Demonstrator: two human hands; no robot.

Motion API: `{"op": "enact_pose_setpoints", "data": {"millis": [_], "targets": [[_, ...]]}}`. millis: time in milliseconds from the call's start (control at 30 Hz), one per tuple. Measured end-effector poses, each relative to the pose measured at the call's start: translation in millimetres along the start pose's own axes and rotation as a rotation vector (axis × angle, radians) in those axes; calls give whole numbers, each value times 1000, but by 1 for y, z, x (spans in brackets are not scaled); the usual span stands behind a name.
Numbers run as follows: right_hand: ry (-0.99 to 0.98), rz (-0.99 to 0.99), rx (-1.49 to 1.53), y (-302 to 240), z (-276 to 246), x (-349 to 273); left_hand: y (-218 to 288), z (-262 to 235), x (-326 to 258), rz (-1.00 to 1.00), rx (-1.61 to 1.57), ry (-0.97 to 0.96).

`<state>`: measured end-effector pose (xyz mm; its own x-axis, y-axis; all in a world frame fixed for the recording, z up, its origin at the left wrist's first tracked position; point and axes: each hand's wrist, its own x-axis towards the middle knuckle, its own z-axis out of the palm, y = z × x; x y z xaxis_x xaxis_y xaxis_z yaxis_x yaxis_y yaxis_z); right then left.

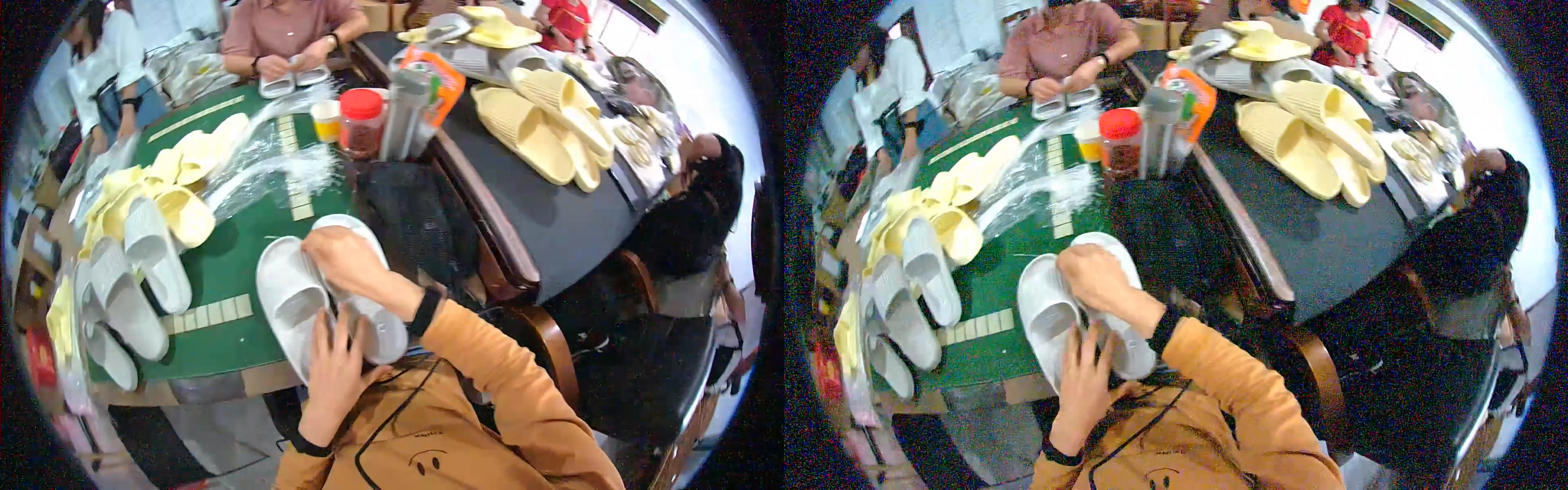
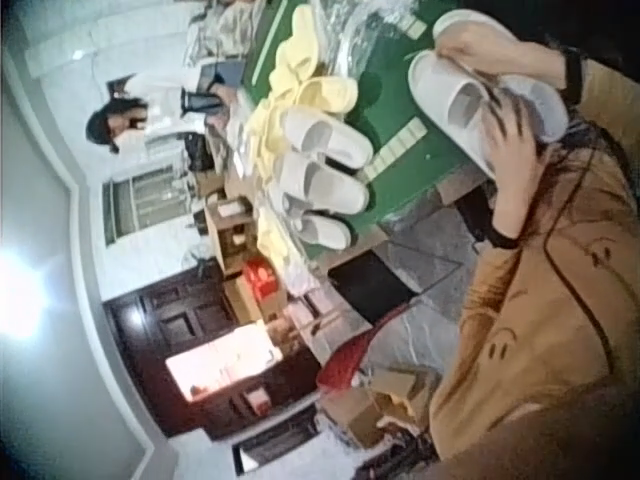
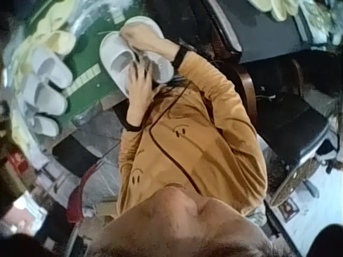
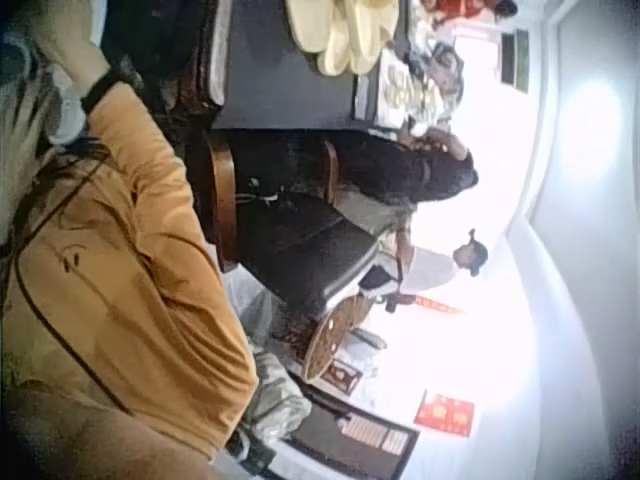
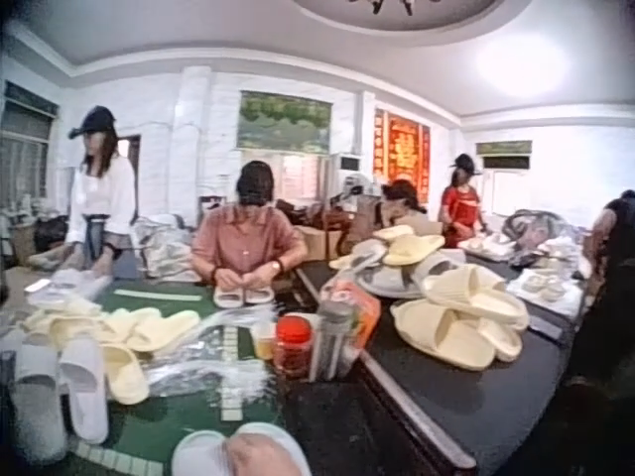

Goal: Cleaning and removing small adhesive tags from mass-produced white sandals at a work table.

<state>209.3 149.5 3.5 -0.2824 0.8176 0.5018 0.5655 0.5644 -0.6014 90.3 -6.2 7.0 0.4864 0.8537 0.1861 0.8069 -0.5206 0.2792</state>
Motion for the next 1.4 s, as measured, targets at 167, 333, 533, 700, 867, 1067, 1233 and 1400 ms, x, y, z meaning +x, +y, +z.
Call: {"op": "enact_pose_setpoints", "data": {"millis": [167, 333, 533, 700, 867, 1067, 1233, 1400], "targets": [[-12, -5, -35, -5, 1, -2, -1, -4, -2, 2, -12, 39], [-3, -23, -39, -5, 0, -1, -3, -9, -1, 22, -36, -13], [-29, -4, 3, -8, -4, 1, -31, -52, 4, 170, -247, -137], [-40, -5, 36, -1, -3, 0, -43, -109, 34, 116, -369, -115], [0, 91, 224, 2, -4, 2, -61, -93, 64, 67, -231, -11], [35, 124, 271, 2, -6, 4, -72, -40, 74, 167, -37, 193], [106, 75, 246, 0, -8, 4, -71, -29, 75, 131, 15, 192], [256, 5, -31, -12, -24, 4, -69, -21, 73, 103, -21, 249]]}}
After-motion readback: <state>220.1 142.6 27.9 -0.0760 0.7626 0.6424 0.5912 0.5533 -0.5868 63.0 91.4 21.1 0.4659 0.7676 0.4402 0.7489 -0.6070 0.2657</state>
